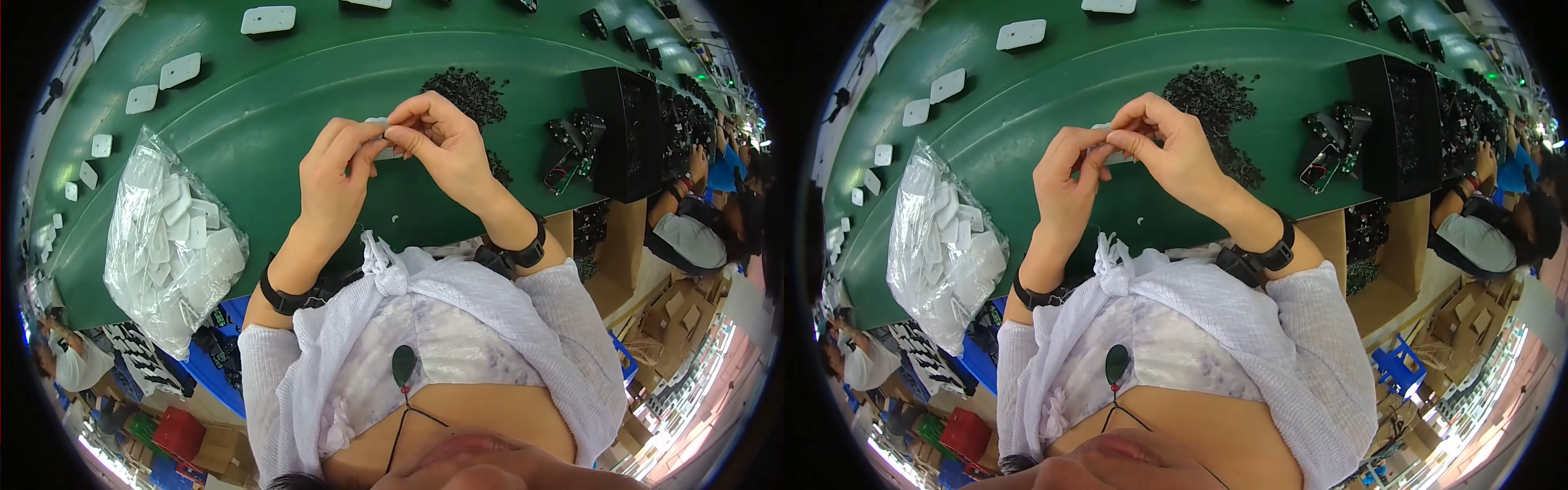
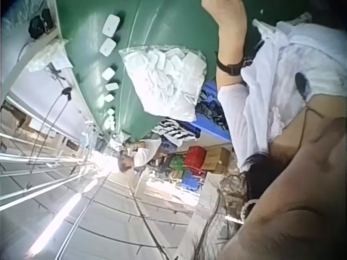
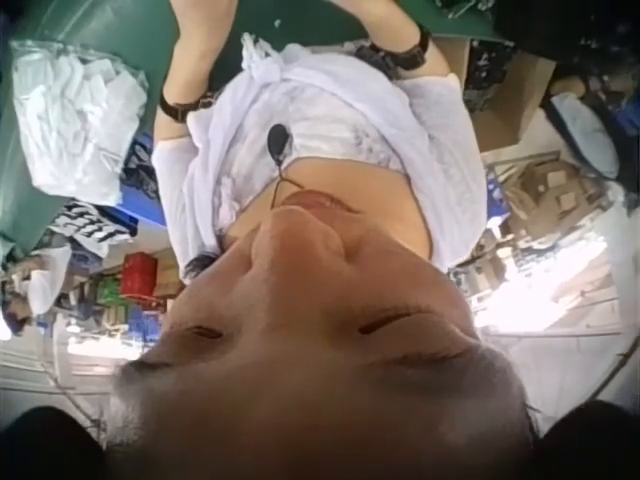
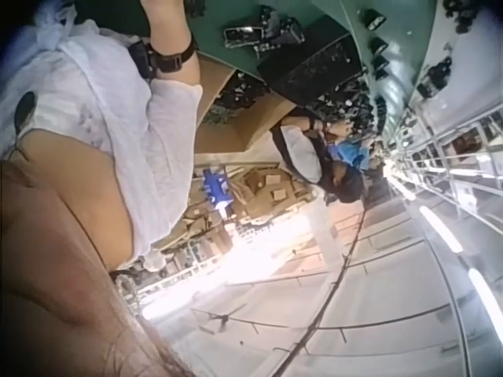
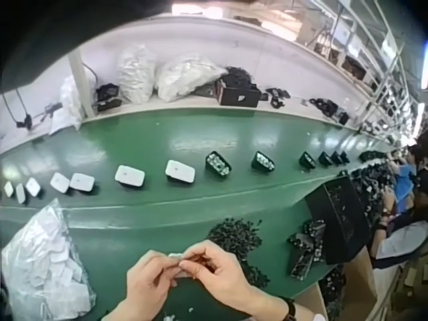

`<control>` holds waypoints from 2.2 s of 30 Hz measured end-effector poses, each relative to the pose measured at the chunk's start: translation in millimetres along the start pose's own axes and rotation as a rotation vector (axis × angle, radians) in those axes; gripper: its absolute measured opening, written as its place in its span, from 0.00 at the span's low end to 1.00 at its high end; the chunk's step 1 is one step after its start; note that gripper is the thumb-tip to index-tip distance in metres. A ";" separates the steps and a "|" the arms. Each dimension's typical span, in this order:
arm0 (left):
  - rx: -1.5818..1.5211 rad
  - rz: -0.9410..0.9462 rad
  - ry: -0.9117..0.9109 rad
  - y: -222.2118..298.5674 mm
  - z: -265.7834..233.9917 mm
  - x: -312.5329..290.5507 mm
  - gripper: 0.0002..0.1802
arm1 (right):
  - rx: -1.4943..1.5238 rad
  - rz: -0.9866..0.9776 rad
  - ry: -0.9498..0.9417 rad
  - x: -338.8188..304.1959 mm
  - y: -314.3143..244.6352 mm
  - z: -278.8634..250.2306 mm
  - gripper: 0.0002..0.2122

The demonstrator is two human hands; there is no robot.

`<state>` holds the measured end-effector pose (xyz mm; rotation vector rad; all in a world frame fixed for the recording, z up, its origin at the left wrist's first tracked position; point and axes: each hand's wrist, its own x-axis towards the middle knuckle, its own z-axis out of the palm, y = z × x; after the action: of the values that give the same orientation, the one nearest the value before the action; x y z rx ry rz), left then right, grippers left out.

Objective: The person picks up a white plastic plate, inserts a small black component into it, and fits the assembly onto a black housing. They then press the plate into the housing and place the completed unit onto the green workbench.

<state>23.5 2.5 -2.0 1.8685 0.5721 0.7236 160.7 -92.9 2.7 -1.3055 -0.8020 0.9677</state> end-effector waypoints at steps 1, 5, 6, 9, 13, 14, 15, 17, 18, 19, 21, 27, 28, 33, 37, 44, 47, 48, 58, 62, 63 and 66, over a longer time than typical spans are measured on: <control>-0.039 -0.062 0.016 0.9 -0.4 -0.9 0.06 | 0.000 0.001 -0.005 -0.3 0.3 -0.3 0.07; -0.090 -0.111 0.035 0.9 -1.8 -3.6 0.05 | -0.217 -0.077 0.021 -3.0 -1.4 -1.7 0.05; -0.088 -0.114 0.038 0.7 -2.2 -4.6 0.05 | -0.288 -0.115 0.029 -3.2 -3.2 -1.4 0.04; -0.075 -0.098 0.051 -2.5 -2.1 -6.6 0.05 | -0.422 -0.127 0.050 -3.1 -6.8 -1.3 0.04; -0.169 -0.163 0.067 1.5 -2.4 -9.5 0.08 | -0.442 -0.185 0.043 -3.7 -8.1 0.4 0.05; -0.286 -0.280 0.098 3.2 -1.8 -10.1 0.09 | -0.453 -0.199 0.060 -3.8 -7.0 1.0 0.04; -0.286 -0.280 0.099 1.0 -1.5 -10.3 0.09 | -0.464 -0.213 0.076 -3.8 -5.9 1.6 0.04; -0.355 -0.305 0.089 -5.5 -1.2 -12.3 0.09 | -0.490 -0.230 0.066 -4.3 -4.6 3.5 0.04; -0.353 -0.306 0.092 -8.6 -1.3 -13.8 0.09 | -0.517 -0.248 0.058 -4.4 -3.5 4.6 0.03; -0.403 -0.304 0.074 -11.8 -1.3 -14.8 0.08 | -0.517 -0.248 0.057 -4.3 -1.8 5.5 0.03; -0.453 -0.302 0.056 -12.9 -2.2 -15.3 0.06 | -0.570 -0.324 0.055 -3.5 3.3 7.4 0.03; -0.499 -0.323 0.054 -12.0 -2.6 -16.4 0.04 | -0.688 -0.488 0.091 2.5 12.7 8.3 0.04; -0.513 -0.303 0.049 -11.9 -2.2 -16.8 0.04 | -0.688 -0.488 0.090 2.1 12.7 9.6 0.04; -0.553 -0.253 0.063 -12.3 -0.5 -17.5 0.03 | -0.807 -0.606 0.218 0.5 22.6 19.9 0.06; -0.419 -0.194 0.062 -13.0 -2.3 -18.7 0.02 | -0.774 -0.600 0.197 0.8 29.7 22.5 0.06; -0.517 -0.226 0.078 -8.2 -6.1 -19.4 0.03 | -0.706 -0.586 0.178 -3.0 27.8 14.4 0.10; -0.534 -0.258 0.046 -7.7 -10.6 -18.4 0.02 | -0.671 -0.542 0.221 -3.2 11.3 9.8 0.12; -0.534 -0.259 0.047 -8.6 -11.1 -19.3 0.02 | -0.677 -0.486 0.213 -3.0 7.1 7.7 0.14; -0.468 -0.249 -0.019 -7.1 -13.1 -15.5 0.01 | -0.401 -0.068 -0.136 6.6 -1.5 -10.5 0.09; -0.480 -0.281 -0.051 -7.8 -14.0 -14.3 0.01 | -0.308 -0.010 -0.147 7.4 1.8 -6.7 0.08; -0.481 -0.283 -0.049 -8.5 -14.6 -13.7 0.01 | -0.380 -0.035 -0.132 6.9 -2.6 -3.7 0.08; -0.507 -0.280 -0.066 -10.1 -15.6 -8.5 0.03 | -0.401 -0.020 -0.079 5.2 -1.4 -0.1 0.09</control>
<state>5.8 10.6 -8.5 1.3068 0.5347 0.5552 163.1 -88.2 3.9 -1.6046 -1.1087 0.8738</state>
